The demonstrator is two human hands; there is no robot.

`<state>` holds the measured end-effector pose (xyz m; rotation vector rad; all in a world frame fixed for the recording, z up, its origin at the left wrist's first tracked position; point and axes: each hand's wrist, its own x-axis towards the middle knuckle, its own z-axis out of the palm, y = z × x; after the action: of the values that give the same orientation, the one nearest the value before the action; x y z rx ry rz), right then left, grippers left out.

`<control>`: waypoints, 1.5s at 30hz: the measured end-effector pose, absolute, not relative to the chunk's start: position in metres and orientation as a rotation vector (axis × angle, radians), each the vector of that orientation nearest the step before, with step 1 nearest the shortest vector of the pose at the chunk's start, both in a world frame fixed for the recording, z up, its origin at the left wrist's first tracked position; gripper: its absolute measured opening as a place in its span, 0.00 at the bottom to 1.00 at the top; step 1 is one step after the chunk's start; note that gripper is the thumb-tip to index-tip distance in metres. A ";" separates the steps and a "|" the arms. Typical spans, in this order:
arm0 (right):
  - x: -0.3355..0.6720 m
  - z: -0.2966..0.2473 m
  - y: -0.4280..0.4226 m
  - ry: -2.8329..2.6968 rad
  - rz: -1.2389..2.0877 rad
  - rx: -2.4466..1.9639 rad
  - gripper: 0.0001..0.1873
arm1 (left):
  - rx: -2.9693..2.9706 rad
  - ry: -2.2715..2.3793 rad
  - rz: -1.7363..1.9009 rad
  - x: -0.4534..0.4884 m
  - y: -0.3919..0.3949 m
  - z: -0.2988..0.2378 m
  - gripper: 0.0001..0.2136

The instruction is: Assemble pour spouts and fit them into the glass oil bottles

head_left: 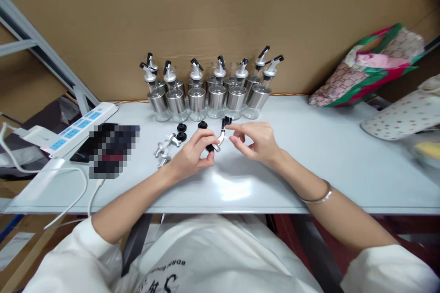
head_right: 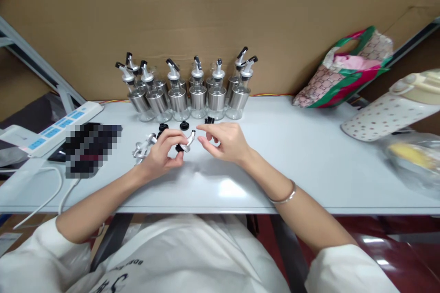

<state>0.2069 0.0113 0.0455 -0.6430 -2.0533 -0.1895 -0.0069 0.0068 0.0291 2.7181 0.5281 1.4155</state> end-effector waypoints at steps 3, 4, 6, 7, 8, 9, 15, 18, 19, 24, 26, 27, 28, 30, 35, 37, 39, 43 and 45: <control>0.207 0.042 0.013 -2.102 -0.181 -0.622 0.10 | 2.723 0.511 1.413 -0.006 0.008 0.027 0.16; 0.207 0.041 0.013 -2.115 -0.185 -0.622 0.10 | 2.724 0.503 1.417 -0.006 0.008 0.027 0.15; 0.207 0.041 0.012 -2.125 -0.195 -0.629 0.11 | 2.731 0.491 1.407 -0.005 0.009 0.026 0.14; 0.207 0.041 0.012 -2.126 -0.192 -0.637 0.11 | 2.735 0.492 1.394 -0.005 0.009 0.026 0.14; 0.207 0.041 0.012 -2.127 -0.181 -0.644 0.11 | 2.737 0.496 1.380 -0.005 0.009 0.026 0.14; 0.207 0.041 0.012 -2.135 -0.165 -0.647 0.12 | 2.739 0.501 1.359 -0.005 0.008 0.026 0.13; 0.208 0.040 0.014 -2.245 -0.108 -0.743 0.14 | 2.712 0.568 1.152 -0.007 0.007 0.025 0.15; 0.207 0.038 0.014 -2.307 -0.088 -0.812 0.14 | 2.679 0.610 1.062 -0.009 0.009 0.024 0.16; 0.206 0.037 0.014 -2.329 -0.079 -0.832 0.14 | 2.673 0.619 1.028 -0.009 0.010 0.023 0.16; 0.211 0.039 0.018 -2.393 0.012 -1.074 0.17 | 2.700 0.653 0.862 -0.010 0.014 0.020 0.11; 0.214 0.041 0.022 -2.410 0.063 -1.254 0.19 | 2.717 0.697 0.789 -0.009 0.015 0.019 0.11; 0.215 0.041 0.025 -2.420 0.079 -1.329 0.21 | 2.717 0.726 0.763 -0.009 0.015 0.019 0.11; 0.216 0.041 0.027 -2.434 0.085 -1.380 0.22 | 2.711 0.759 0.749 -0.008 0.015 0.018 0.11; 0.218 0.040 0.030 -2.466 0.070 -1.416 0.23 | 2.701 0.820 0.751 -0.008 0.015 0.017 0.11; 0.219 0.031 0.031 -2.534 -0.085 -1.437 0.29 | 2.745 0.931 0.756 -0.008 0.015 0.019 0.10; 0.218 0.027 0.030 -2.564 -0.148 -1.441 0.32 | 2.773 0.964 0.743 -0.008 0.015 0.020 0.10; 0.216 0.024 0.028 -2.590 -0.171 -1.443 0.32 | 2.793 0.979 0.749 -0.007 0.015 0.021 0.10; 0.214 0.024 0.028 -2.601 -0.091 -1.426 0.29 | 2.774 1.022 0.854 -0.007 0.015 0.019 0.09; 0.214 0.024 0.029 -2.585 -0.072 -1.414 0.27 | 2.746 1.037 0.907 -0.007 0.016 0.017 0.10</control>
<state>0.2142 0.0289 0.0244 -1.4142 -2.5850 -0.0723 -0.0072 0.0155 0.0168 2.7465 1.0373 0.9072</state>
